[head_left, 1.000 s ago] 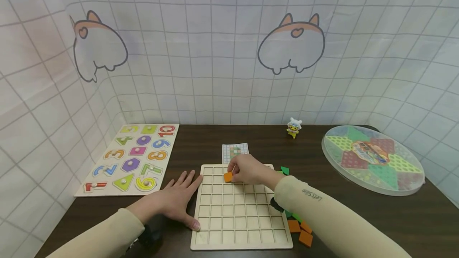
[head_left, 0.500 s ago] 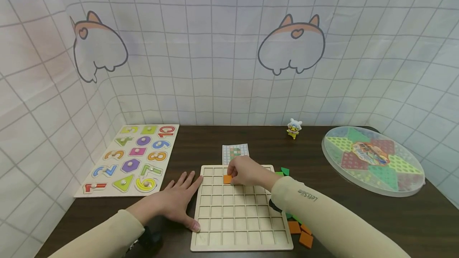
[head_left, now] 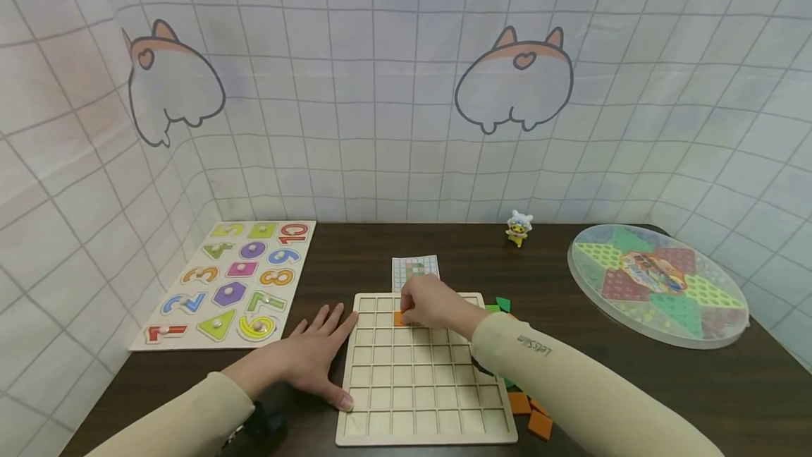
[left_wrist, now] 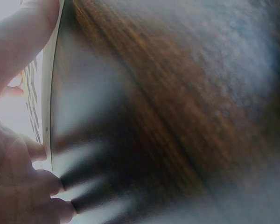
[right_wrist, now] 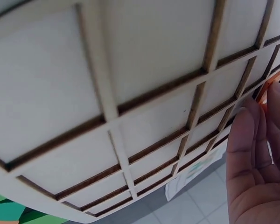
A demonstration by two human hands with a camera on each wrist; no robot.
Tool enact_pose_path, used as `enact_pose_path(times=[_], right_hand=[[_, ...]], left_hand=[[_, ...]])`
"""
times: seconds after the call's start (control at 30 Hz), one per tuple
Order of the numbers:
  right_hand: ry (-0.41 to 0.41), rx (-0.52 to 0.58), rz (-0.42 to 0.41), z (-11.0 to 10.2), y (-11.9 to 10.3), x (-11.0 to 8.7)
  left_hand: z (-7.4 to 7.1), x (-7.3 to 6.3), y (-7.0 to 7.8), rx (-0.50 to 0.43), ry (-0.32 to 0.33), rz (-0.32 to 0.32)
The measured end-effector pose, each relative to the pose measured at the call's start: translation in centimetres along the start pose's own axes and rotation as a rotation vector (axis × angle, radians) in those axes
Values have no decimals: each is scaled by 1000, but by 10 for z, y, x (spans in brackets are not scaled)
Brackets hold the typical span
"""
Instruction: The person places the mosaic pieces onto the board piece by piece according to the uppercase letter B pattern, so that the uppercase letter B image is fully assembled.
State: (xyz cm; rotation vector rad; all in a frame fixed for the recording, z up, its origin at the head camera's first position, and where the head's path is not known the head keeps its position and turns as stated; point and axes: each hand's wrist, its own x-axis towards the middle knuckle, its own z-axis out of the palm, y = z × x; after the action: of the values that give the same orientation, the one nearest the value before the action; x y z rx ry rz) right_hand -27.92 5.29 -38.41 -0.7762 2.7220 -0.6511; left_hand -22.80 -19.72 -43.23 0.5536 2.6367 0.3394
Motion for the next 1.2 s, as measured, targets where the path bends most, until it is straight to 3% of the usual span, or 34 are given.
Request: enact_pose_path(times=[0.27, 0.87, 1.0, 1.2], right_hand=[[9, -23, 19, 3, 0, 1], [-63, 27, -72, -12, 12, -15], [-47, 76, -39, -25, 25, -28], [7, 109, -3, -49, 63, -53]], left_hand=[[0, 0, 2, 1, 2, 2], [4, 3, -2, 5, -3, -6], [3, 2, -1, -1, -5, -9], [1, 2, 0, 3, 2, -3]])
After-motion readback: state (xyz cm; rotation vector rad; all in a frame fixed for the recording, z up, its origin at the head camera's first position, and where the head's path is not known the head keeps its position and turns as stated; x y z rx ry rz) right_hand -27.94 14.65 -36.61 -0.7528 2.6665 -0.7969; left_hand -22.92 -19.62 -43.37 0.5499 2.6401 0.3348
